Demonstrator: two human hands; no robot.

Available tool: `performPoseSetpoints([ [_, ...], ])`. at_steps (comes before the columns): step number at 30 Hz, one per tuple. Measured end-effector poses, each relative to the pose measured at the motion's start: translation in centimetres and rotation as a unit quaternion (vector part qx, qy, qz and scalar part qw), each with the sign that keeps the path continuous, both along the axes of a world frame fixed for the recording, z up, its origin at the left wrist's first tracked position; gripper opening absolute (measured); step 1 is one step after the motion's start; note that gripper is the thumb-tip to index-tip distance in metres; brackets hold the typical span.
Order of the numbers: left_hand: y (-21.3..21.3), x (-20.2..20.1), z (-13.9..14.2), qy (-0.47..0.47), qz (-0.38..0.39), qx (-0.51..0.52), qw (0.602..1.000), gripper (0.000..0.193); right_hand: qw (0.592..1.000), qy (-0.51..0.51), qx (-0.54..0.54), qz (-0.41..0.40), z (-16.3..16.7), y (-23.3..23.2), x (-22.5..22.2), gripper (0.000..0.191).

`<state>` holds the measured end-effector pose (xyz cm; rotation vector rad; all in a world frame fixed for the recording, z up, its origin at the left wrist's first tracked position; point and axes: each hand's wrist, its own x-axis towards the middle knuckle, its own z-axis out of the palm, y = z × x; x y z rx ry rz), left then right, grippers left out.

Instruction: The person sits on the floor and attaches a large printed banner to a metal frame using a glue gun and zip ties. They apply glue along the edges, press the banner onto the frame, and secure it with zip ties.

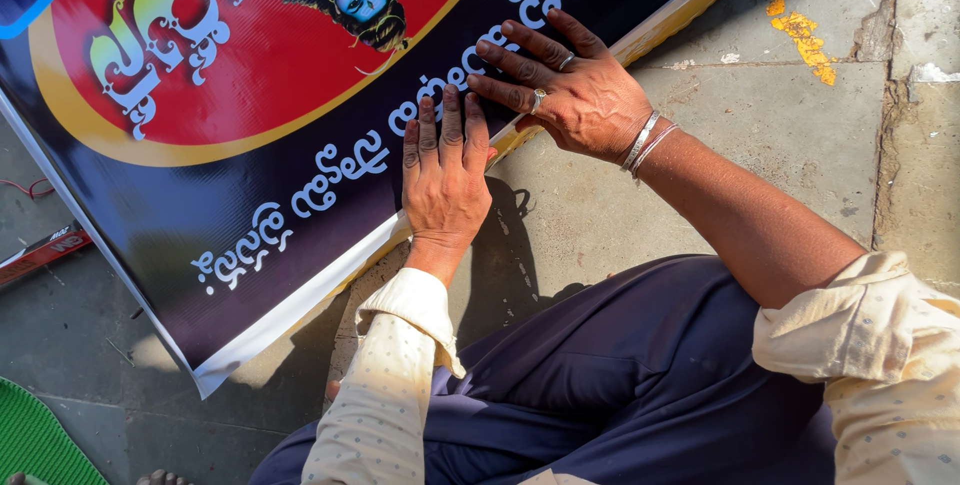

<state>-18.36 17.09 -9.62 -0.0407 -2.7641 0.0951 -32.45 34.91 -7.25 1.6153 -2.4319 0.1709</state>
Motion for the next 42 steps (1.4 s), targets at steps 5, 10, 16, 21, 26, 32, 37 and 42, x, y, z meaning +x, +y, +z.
performPoseSetpoints([
  [5,0.0,-0.1,0.1,0.008,-0.004,0.017,1.000,0.051,1.000,0.006,-0.013,0.009,-0.2,0.0,-0.1,0.073],
  [10,0.0,0.0,0.2,-0.005,-0.003,0.020,1.000,0.054,0.999,0.032,-0.017,0.005,-0.5,0.1,0.0,0.070],
  [16,0.2,0.0,0.8,-0.035,-0.011,0.040,0.999,0.061,0.997,0.079,0.025,-0.007,-0.1,0.1,0.0,0.072],
  [21,0.2,0.2,1.8,-0.067,-0.014,0.084,0.994,0.069,1.000,0.001,0.019,0.001,1.0,0.2,0.1,0.084],
  [26,0.4,0.1,1.9,-0.075,-0.017,0.106,0.991,0.077,0.987,-0.153,-0.023,0.035,1.8,0.6,-0.2,0.096],
  [32,0.5,-0.1,0.8,-0.031,0.005,0.062,0.998,0.069,0.995,-0.095,-0.013,0.014,0.7,0.5,-0.3,0.096],
  [37,0.5,-0.2,0.8,-0.038,0.000,0.081,0.996,0.068,1.000,0.011,-0.014,0.008,-0.1,0.6,-0.3,0.086],
  [42,-0.4,0.6,2.1,-0.089,-0.008,0.126,0.988,0.071,1.000,-0.018,0.023,0.002,0.4,0.5,-0.1,0.098],
])
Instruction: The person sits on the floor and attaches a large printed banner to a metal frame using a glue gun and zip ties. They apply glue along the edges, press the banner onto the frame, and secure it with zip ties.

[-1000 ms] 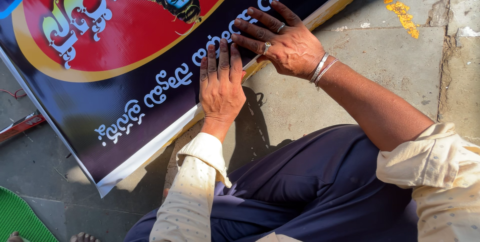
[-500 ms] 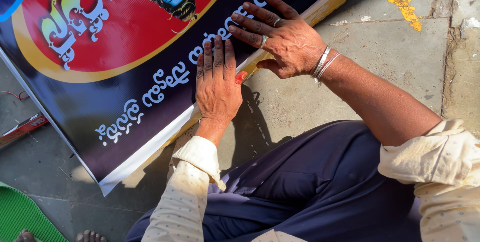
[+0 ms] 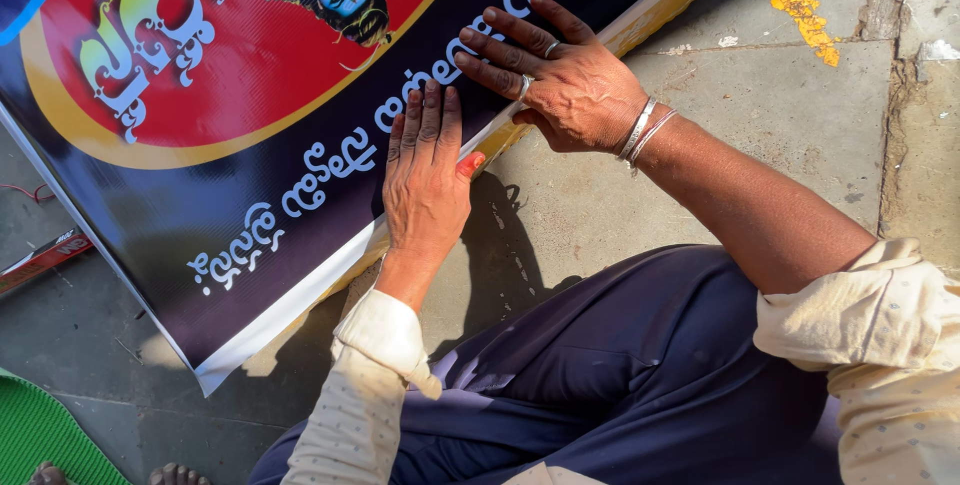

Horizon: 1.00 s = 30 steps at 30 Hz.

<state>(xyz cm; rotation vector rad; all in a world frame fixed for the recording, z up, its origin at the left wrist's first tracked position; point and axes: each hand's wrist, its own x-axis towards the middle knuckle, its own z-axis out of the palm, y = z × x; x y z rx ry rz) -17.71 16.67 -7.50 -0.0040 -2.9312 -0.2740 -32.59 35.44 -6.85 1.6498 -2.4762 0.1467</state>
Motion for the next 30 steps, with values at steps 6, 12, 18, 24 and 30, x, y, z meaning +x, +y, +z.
performPoseSetpoints([
  [6,-2.5,3.1,0.4,-0.007,0.014,-0.038,0.999,0.073,0.991,-0.118,-0.051,0.027,0.6,0.0,-0.2,0.101],
  [12,-2.0,2.9,-0.9,0.014,0.049,-0.056,0.997,0.075,0.999,-0.043,-0.025,-0.002,-0.4,-0.5,-0.1,0.089],
  [18,-1.1,0.8,-1.6,0.027,0.039,-0.032,0.998,0.079,1.000,0.009,-0.011,-0.008,-0.9,-0.4,0.0,0.085],
  [24,-0.4,-0.7,-1.5,0.012,0.034,-0.062,0.997,0.088,1.000,-0.014,-0.014,-0.011,-0.5,-0.5,0.2,0.084],
  [30,1.2,-2.2,-0.4,-0.009,0.054,-0.095,0.994,0.094,0.999,-0.034,-0.017,-0.022,0.0,-0.6,0.1,0.083],
])
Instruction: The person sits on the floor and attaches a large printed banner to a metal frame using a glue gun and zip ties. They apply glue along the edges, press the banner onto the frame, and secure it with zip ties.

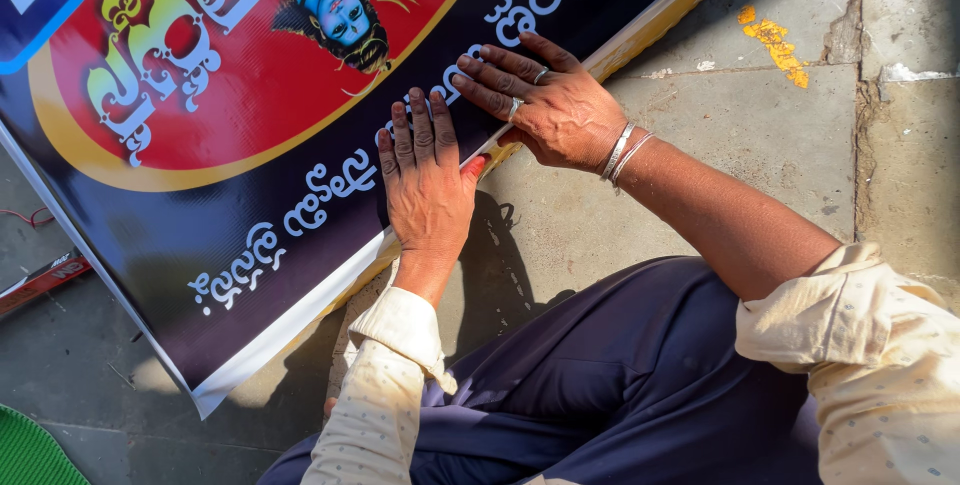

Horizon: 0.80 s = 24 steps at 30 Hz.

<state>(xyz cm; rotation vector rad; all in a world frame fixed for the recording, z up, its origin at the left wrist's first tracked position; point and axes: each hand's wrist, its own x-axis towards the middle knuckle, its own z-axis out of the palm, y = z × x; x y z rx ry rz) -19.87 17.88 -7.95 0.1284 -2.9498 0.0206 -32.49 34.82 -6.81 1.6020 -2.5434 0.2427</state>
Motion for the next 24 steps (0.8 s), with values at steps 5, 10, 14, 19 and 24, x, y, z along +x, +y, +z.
performPoseSetpoints([
  [5,-1.1,0.9,1.7,-0.019,-0.037,0.052,0.998,0.087,1.000,-0.014,-0.017,0.003,0.9,0.1,0.1,0.083],
  [10,-7.1,7.8,3.6,-0.096,-0.014,0.073,0.993,0.085,0.999,-0.040,-0.018,0.012,1.8,0.0,0.3,0.085],
  [14,-15.5,16.5,5.2,-0.084,0.125,0.095,0.984,0.085,0.999,-0.039,-0.030,0.012,2.1,-0.3,0.4,0.083],
  [19,-22.1,23.0,6.2,-0.041,0.402,0.118,0.907,0.094,0.997,-0.055,-0.052,0.019,2.8,-0.2,0.4,0.082],
  [24,-22.2,23.1,7.2,-0.031,0.510,0.275,0.814,0.095,0.999,-0.029,-0.015,0.005,3.4,-0.3,0.5,0.081],
])
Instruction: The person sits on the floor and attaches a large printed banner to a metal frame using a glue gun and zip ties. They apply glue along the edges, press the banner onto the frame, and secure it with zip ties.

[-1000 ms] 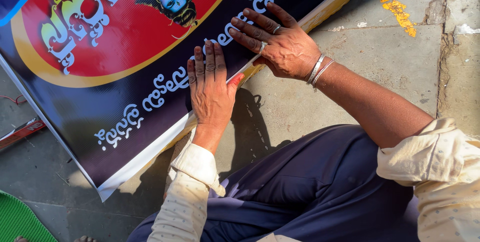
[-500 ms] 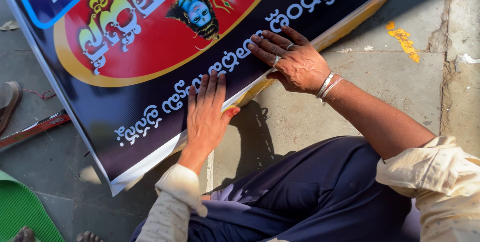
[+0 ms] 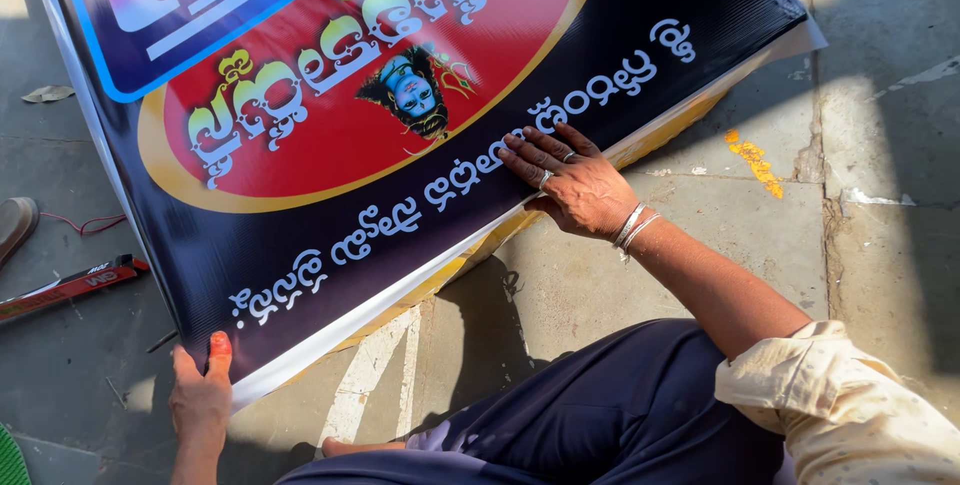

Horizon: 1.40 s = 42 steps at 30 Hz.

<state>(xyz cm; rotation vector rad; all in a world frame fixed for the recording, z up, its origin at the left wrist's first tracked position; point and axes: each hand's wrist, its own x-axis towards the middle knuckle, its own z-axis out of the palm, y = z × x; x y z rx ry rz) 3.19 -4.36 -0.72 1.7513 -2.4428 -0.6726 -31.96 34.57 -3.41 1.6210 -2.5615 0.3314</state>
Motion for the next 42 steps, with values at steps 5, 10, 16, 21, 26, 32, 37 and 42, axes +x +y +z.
performPoseSetpoints([
  [5,1.4,-0.2,2.8,0.042,0.068,0.101,0.992,0.096,1.000,0.015,-0.011,0.002,0.0,0.2,0.3,0.080],
  [10,2.2,0.2,3.7,0.074,0.049,0.130,0.988,0.105,1.000,0.022,-0.010,-0.009,1.0,0.6,0.8,0.078],
  [16,2.8,-0.2,3.2,0.034,-0.070,0.039,0.996,0.107,0.995,-0.054,-0.026,-0.075,3.7,2.3,1.3,0.086],
  [21,5.3,1.8,4.4,0.043,-0.119,0.001,0.992,0.107,0.949,-0.255,-0.059,-0.178,5.0,10.8,4.9,0.069],
  [26,9.0,7.2,6.8,0.029,-0.210,-0.045,0.976,0.104,0.834,-0.277,-0.059,-0.473,4.1,22.0,14.4,0.056],
  [32,12.1,13.3,9.7,0.056,-0.125,-0.034,0.990,0.053,0.807,-0.150,-0.172,-0.545,2.7,27.3,26.1,0.058],
  [37,13.9,17.4,10.4,0.055,-0.093,0.064,0.992,0.052,0.794,-0.148,-0.245,-0.536,3.8,28.7,31.1,0.057],
  [42,14.0,18.7,12.4,-0.097,-0.186,0.079,0.975,0.058,0.850,-0.087,-0.259,-0.451,4.8,28.2,31.7,0.055],
])
